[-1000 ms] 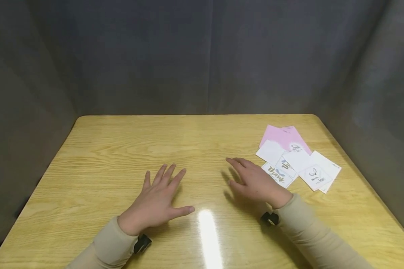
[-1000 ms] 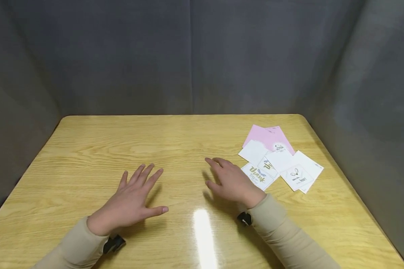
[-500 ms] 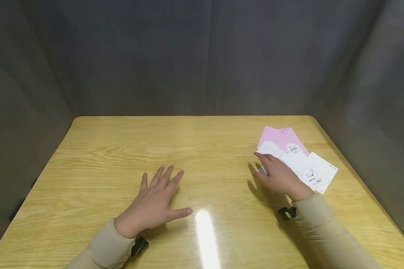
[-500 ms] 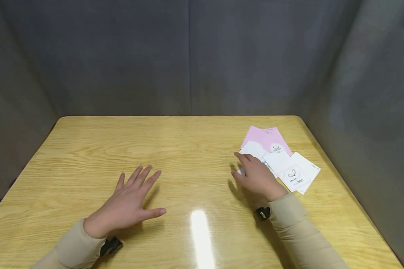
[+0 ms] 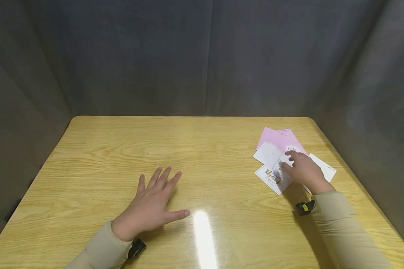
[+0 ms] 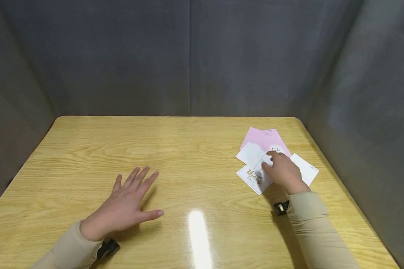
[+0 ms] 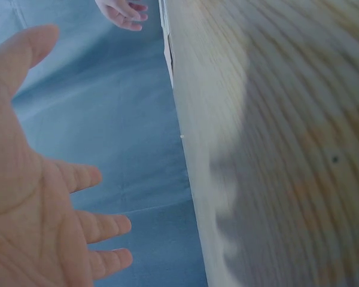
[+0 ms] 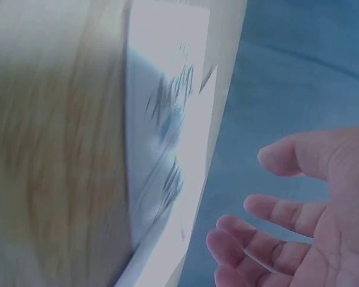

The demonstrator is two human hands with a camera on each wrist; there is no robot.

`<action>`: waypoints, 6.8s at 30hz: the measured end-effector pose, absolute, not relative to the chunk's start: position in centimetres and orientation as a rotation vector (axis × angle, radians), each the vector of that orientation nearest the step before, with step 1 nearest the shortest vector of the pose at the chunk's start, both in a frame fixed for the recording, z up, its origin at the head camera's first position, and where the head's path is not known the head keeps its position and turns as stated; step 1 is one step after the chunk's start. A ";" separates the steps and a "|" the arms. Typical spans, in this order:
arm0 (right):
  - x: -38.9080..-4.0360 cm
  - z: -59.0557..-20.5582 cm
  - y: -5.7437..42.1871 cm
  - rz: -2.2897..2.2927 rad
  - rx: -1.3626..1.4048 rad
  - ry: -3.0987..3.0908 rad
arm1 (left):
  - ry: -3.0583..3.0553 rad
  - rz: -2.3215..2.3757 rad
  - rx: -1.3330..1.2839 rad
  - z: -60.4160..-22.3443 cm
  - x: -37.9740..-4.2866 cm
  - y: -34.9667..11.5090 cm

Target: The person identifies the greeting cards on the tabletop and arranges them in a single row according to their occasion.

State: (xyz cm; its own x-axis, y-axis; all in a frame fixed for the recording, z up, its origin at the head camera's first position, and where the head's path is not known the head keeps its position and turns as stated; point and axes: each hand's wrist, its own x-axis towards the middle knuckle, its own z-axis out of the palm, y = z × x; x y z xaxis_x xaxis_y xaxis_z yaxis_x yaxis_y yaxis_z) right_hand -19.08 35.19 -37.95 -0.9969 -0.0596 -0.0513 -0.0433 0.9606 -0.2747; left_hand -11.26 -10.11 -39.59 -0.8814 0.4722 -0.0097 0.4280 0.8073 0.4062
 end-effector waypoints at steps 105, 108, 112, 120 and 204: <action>-19.8 -38.5 26.0 -1.521 -0.253 2.513 | 2.871 0.577 0.692 -39.7 -10.8 -11.0; -19.7 -38.9 25.0 -1.542 -0.254 2.482 | 2.836 0.607 0.712 -39.6 -10.7 -11.0; -19.8 -39.9 23.9 -1.565 -0.258 2.430 | 2.765 0.624 0.811 -39.7 -10.6 -11.0; -19.9 -41.0 22.0 -1.545 -0.292 2.386 | 2.711 0.635 0.930 -40.0 -10.5 -11.2; -21.4 -42.3 0.7 -1.329 -0.438 2.181 | 2.738 0.539 0.722 -38.7 -7.9 -17.1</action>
State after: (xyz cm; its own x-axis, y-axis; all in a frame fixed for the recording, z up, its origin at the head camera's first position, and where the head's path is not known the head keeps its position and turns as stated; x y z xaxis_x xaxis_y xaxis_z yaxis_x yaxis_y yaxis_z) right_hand -21.39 0.75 -42.26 -0.7995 -0.5318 -0.2793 0.0044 0.4598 -0.8880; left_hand -7.91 -17.11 -38.68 -0.8432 0.5158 -0.1515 0.4200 0.8080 0.4133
